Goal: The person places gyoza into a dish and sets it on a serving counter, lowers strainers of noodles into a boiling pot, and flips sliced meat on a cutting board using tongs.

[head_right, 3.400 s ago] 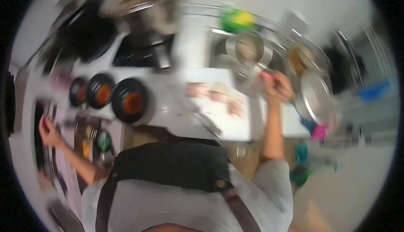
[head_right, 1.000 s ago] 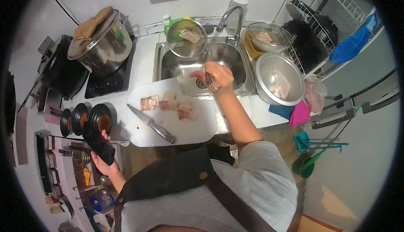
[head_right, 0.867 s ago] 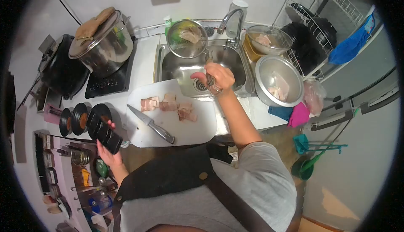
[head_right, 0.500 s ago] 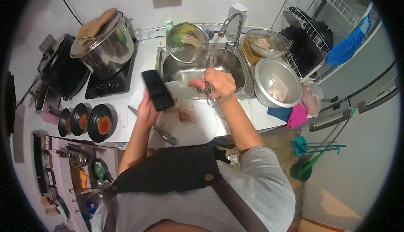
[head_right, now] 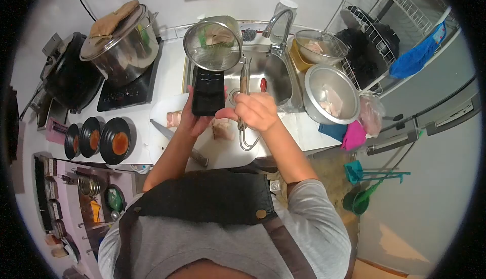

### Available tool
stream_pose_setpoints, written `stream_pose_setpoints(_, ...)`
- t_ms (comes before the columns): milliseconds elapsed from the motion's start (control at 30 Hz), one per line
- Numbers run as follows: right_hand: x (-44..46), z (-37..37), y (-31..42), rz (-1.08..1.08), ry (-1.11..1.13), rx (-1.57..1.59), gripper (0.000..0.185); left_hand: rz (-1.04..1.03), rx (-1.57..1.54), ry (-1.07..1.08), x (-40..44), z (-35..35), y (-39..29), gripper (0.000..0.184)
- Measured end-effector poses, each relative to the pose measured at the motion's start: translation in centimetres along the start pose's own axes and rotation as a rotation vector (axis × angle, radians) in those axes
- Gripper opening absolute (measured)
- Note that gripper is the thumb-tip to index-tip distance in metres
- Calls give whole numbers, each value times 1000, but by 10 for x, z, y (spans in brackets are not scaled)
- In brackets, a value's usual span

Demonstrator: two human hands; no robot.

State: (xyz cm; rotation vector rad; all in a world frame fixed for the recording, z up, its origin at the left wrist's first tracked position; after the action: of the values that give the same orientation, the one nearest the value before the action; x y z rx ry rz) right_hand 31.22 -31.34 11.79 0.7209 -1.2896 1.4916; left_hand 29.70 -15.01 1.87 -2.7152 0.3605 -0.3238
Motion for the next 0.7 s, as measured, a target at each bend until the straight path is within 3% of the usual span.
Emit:
stream_pose_setpoints(400, 6, 6, -7, 32, 6, -33, 39, 26, -78, 69, 7, -9, -5, 71)
stream_pose_setpoints(600, 16, 8, -6, 11, -7, -74, 37, 14, -21, -10, 6, -7, -8, 71)
stream_pose_setpoints(700, 19, 14, -7, 40, 93, -65, 36, 31, -22, -28, 5, -3, -9, 71)
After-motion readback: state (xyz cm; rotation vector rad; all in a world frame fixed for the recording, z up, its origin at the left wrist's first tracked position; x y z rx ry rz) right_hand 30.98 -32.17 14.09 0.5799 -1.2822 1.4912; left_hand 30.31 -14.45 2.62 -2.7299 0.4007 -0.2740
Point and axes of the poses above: each hand's wrist, its own x-axis towards the middle knuckle, its own z-axis out of the back of the hand, y = z × x, the point moved 4 cm from there along x, towards the middle knuckle, and after that the axes turned 9 degrees about z, right-handed, at the moved point
